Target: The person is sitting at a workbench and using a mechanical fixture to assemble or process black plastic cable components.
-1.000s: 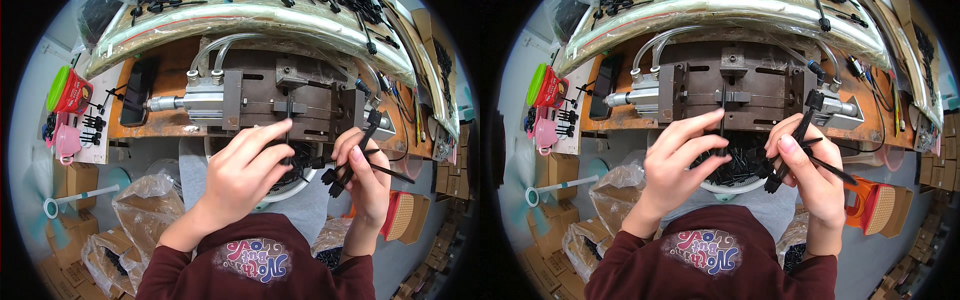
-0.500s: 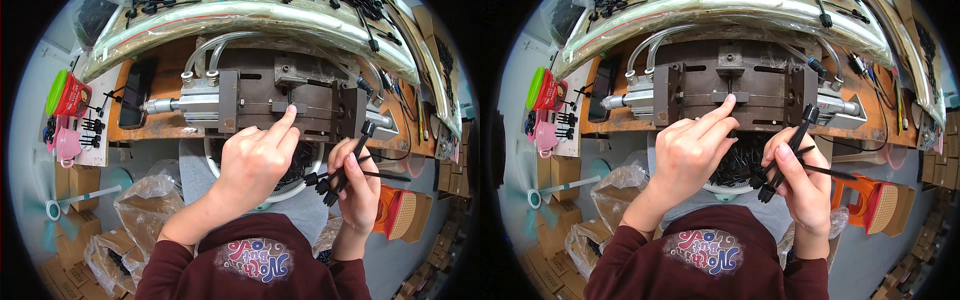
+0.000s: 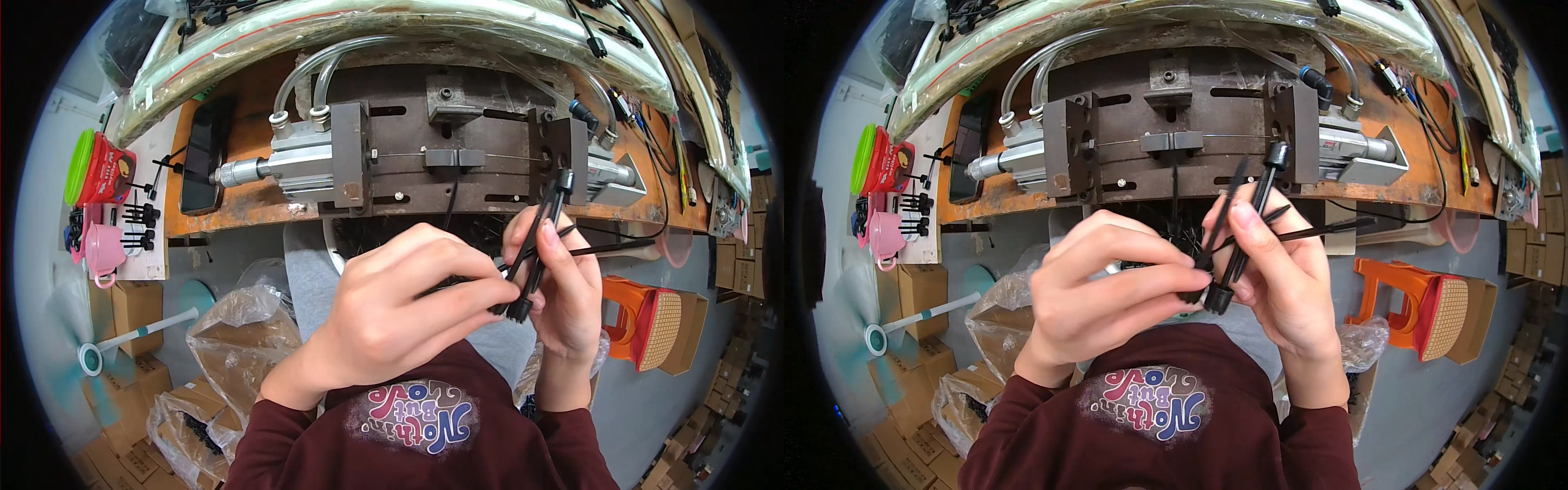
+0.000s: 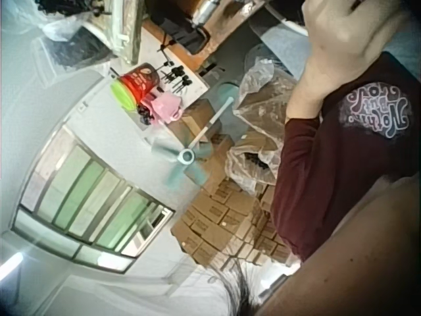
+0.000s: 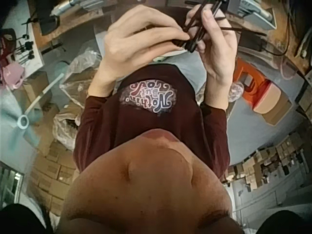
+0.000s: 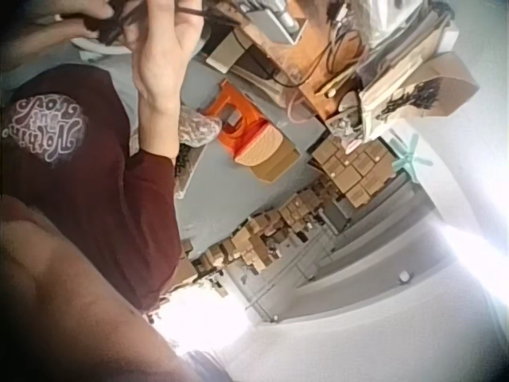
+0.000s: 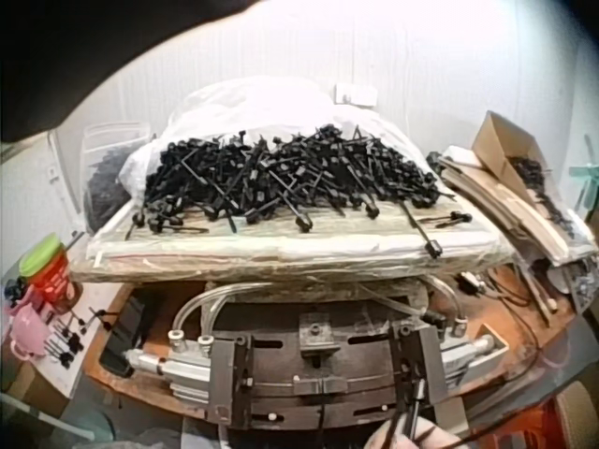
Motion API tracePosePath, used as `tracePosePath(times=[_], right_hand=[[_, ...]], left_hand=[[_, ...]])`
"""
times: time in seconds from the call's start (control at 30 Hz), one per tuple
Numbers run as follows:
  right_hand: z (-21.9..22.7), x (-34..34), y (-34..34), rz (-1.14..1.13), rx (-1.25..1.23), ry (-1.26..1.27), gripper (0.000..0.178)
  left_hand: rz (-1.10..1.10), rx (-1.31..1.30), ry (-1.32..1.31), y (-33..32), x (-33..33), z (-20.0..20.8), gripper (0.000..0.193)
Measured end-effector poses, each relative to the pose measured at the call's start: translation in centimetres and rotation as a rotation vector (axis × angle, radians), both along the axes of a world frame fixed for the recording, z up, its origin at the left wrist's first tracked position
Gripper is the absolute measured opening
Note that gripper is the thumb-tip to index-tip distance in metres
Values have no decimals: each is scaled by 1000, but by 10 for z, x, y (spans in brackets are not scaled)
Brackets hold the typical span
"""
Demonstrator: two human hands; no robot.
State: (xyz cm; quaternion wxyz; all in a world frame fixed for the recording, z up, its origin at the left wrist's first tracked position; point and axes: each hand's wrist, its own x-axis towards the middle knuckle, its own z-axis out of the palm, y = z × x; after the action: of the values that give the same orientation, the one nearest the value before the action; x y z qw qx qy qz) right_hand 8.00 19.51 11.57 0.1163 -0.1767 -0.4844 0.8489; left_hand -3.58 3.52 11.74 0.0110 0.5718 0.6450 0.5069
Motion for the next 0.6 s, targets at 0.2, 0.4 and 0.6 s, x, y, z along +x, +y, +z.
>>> tracePosePath(times=[0.2, 0.4, 0.6], right_hand=[[-6, 6, 3, -115, 87, 26, 18], [-6, 7, 1, -91, 50, 46, 18], [-7, 8, 1, -158, 101, -63, 16]], left_hand=[[302, -118, 220, 6, -6, -17, 27], [378, -226, 349, 20, -10, -29, 27], [332, -280, 294, 18, -13, -19, 29]])
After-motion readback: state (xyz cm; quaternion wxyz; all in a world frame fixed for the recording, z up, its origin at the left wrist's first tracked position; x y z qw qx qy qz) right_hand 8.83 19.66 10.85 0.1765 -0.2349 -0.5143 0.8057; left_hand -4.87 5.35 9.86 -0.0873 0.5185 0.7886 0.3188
